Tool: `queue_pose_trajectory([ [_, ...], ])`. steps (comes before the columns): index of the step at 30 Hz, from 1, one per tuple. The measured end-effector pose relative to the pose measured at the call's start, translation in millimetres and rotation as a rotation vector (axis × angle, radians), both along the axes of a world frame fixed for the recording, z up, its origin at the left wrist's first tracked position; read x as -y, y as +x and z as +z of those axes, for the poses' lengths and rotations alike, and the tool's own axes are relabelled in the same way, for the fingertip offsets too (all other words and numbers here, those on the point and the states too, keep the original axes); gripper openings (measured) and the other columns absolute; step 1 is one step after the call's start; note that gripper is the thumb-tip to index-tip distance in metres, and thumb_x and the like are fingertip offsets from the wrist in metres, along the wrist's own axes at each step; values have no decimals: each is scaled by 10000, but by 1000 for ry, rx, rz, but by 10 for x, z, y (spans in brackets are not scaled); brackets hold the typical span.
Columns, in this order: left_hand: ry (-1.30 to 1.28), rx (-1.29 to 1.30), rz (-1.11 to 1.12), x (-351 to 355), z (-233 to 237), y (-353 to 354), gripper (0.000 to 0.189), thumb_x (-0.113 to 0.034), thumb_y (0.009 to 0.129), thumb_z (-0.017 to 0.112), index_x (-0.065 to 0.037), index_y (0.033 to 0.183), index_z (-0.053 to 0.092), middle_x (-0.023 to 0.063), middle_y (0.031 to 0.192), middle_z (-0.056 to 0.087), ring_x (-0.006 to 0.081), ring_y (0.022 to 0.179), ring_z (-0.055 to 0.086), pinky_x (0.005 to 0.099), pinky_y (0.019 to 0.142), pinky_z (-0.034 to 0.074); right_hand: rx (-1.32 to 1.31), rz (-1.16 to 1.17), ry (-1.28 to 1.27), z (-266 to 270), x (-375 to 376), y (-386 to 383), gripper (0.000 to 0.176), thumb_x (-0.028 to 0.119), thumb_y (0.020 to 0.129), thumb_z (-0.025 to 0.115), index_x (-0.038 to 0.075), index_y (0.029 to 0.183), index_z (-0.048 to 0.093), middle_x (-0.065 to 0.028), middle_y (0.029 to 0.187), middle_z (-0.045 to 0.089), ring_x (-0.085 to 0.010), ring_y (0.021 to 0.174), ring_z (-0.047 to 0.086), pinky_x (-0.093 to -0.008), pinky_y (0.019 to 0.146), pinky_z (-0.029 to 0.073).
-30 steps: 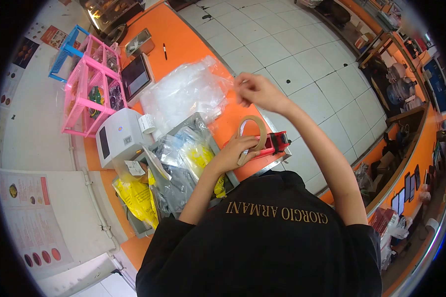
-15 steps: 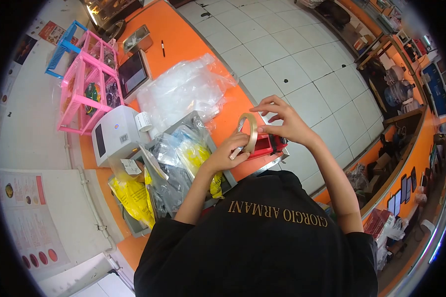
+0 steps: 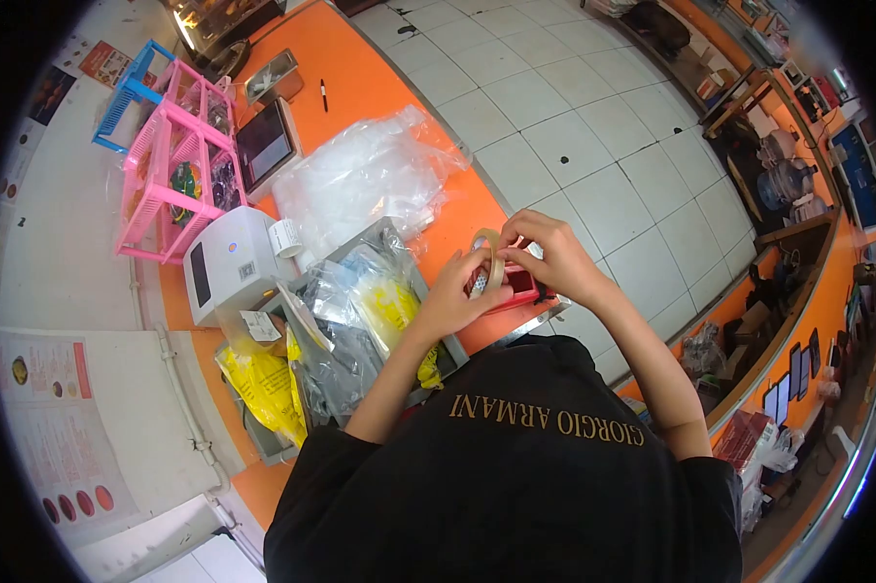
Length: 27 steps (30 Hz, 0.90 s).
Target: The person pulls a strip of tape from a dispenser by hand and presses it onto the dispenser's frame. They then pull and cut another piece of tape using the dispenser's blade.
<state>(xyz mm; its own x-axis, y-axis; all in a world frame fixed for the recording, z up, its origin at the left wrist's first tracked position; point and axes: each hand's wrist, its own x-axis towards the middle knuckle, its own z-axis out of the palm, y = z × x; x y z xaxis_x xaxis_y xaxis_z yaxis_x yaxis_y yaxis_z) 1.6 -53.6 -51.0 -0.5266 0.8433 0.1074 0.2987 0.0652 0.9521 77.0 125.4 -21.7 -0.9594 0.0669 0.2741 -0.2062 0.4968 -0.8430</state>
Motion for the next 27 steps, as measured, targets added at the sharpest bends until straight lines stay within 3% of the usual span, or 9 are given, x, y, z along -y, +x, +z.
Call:
queue_pose_trajectory([
  [4,-80,267,105,-14,-45,46,250,-245,880,609,-8,955,588,83,780,589,191,758,570,322,721,422,-112,-17,109,-15,36,-17,92,33,776,647,-14,831,590,-118,837,601,-258,715,613,-346,666,514],
  [6,-61,99,46,0,-62,28,234,-198,950,514,12,1025,584,49,807,573,109,682,532,232,639,409,-14,5,80,17,16,-17,81,31,808,633,-19,848,583,-106,843,611,-246,718,609,-330,670,514],
  [9,18,-30,23,18,-88,23,237,-198,949,518,16,1024,583,32,766,528,100,652,493,241,609,390,6,-39,79,13,-6,-67,93,49,819,630,-21,864,588,-110,822,621,-248,724,614,-333,680,516],
  [13,-20,131,-2,69,-87,-24,243,-207,948,522,15,1024,585,27,765,506,99,682,494,253,628,387,78,-12,-16,-43,-36,-127,110,71,833,624,-24,878,591,-108,805,631,-237,739,621,-328,688,517],
  [15,-28,185,-51,89,-52,-39,235,-203,941,523,12,1005,594,95,839,551,162,752,554,286,720,431,110,-19,-26,-40,-39,-153,110,82,851,610,-22,884,595,-94,809,637,-210,756,628,-322,694,517],
  [19,-14,174,-81,115,-28,-51,228,-195,943,518,11,1003,595,89,854,546,148,763,558,282,733,437,120,-73,-82,-76,-68,-222,111,95,873,595,-15,884,588,-68,795,633,-161,757,623,-305,680,513],
  [27,27,272,-86,157,-97,-20,193,-165,942,494,8,985,567,42,865,562,107,796,531,250,742,420,229,-73,-498,-213,-184,-317,43,57,943,484,17,928,483,-45,766,587,-99,740,588,-251,680,494],
])
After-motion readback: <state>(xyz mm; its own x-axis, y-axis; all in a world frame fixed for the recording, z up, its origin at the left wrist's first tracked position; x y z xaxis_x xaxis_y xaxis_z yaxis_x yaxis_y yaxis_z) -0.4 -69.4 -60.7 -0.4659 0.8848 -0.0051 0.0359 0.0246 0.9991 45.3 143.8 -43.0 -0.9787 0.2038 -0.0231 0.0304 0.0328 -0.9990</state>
